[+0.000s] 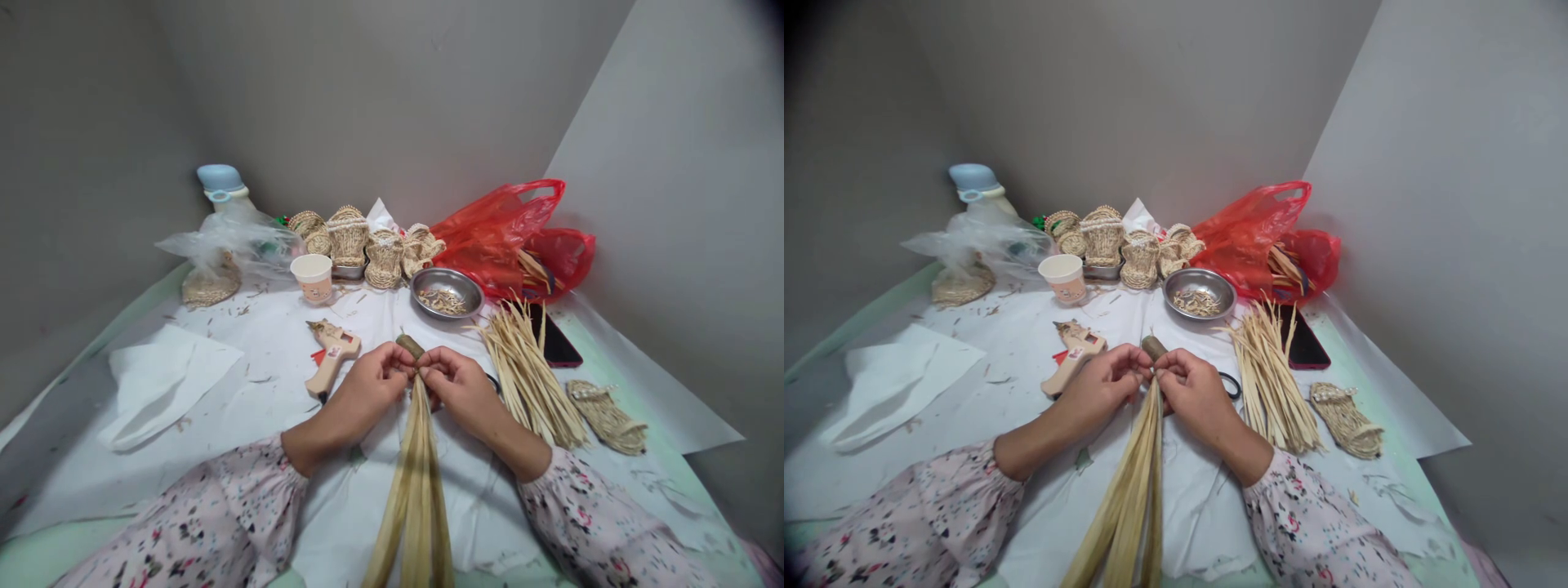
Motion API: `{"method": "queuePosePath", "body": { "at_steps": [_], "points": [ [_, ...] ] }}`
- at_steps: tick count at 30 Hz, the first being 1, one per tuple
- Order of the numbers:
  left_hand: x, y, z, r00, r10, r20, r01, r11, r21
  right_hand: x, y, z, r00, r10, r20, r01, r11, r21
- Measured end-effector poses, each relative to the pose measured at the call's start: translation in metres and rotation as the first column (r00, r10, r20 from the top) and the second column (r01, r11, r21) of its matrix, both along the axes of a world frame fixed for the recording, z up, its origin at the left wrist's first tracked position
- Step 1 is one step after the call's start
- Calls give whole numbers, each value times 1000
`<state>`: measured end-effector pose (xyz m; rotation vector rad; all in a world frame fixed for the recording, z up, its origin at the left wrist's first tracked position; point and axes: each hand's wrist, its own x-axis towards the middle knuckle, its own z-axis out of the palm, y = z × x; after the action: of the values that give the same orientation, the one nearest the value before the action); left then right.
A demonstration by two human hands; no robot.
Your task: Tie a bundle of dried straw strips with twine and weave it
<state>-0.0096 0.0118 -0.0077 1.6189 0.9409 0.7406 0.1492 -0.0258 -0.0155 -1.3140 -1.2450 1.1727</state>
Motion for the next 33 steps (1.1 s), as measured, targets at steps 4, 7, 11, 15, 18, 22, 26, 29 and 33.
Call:
{"method": "queuePosePath", "body": {
  "at_steps": [4,7,11,15,18,22,26,29,33],
  "points": [
    [0,-1,1,999,23,-33,-22,1000,16,1,0,-1,1000,-6,15,6,1000,-14],
    [0,-2,1,996,30,-79,-24,997,72,1,0,0,1000,-9,20,9,1000,-18],
    [0,-2,1,987,55,-150,-32,988,149,1,-1,0,1000,13,14,-13,1000,1],
    [0,-3,4,983,48,-177,-15,983,183,0,-3,2,999,36,-9,-36,999,16],
    [-1,-4,6,989,23,-148,2,986,166,-1,-3,5,999,49,-16,-49,999,11],
    [0,-5,8,992,22,-125,-4,989,146,-2,-4,9,994,88,-66,-90,996,-25],
    [0,-4,8,993,35,-113,-19,990,138,-5,-6,11,985,129,-117,-136,989,-56],
    [0,-4,9,996,15,-93,-4,992,123,-7,-6,9,989,100,-110,-105,994,-40],
    [1,-5,12,991,-7,-133,31,983,183,-7,-6,6,995,83,-47,-85,995,-58]
  ]
}}
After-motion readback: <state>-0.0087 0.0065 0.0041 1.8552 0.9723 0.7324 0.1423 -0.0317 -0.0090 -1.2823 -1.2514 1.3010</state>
